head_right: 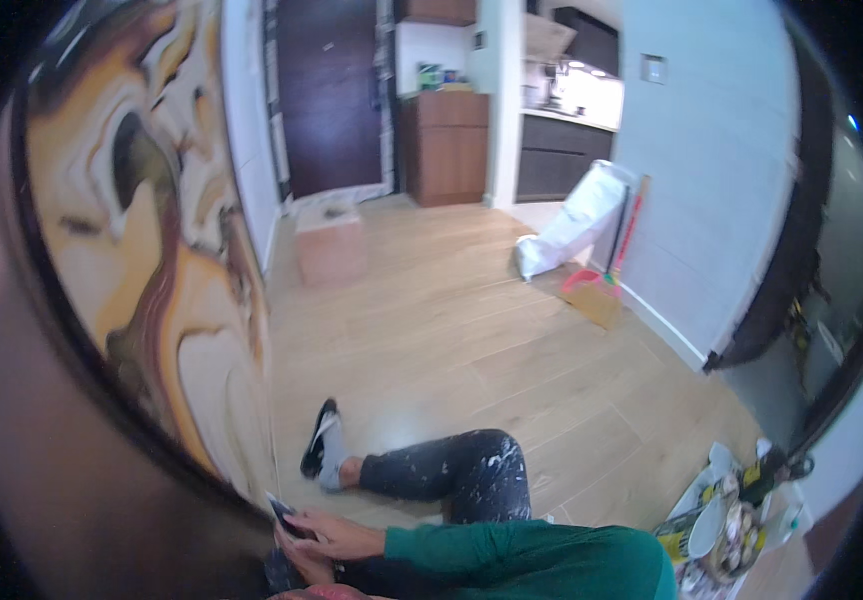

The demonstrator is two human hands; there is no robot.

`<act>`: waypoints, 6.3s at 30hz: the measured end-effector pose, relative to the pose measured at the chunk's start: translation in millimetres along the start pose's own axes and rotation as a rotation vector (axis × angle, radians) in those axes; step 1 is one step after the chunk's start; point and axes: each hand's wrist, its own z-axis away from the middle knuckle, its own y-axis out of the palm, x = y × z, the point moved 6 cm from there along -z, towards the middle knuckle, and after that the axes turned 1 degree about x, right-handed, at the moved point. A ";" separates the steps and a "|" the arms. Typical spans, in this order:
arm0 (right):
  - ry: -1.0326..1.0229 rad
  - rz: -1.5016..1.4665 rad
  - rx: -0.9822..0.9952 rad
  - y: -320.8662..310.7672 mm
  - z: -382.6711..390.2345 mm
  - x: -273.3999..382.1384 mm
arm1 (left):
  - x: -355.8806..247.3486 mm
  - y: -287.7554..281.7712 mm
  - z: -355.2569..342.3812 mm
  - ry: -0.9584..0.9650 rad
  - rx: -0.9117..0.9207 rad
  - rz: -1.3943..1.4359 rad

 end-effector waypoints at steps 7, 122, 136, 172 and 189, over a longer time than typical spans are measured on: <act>0.298 -0.594 0.088 28.7 -36.4 -13.9 | -5.6 -79.3 -19.0 -0.188 -0.339 -0.062; 0.489 -2.568 0.103 159.1 -140.0 -33.5 | -54.6 -85.0 -135.9 0.044 -0.206 -0.579; 0.822 -2.235 -0.171 159.1 -132.6 -39.7 | -57.2 -83.7 -135.5 0.098 -0.173 -0.591; 0.614 -2.204 0.037 146.9 -81.7 -67.4 | -32.1 -86.8 -113.1 -0.074 -0.091 -0.283; 0.828 -1.911 -0.436 19.9 121.5 -195.1 | -18.9 -29.2 -125.7 0.206 -0.589 -0.343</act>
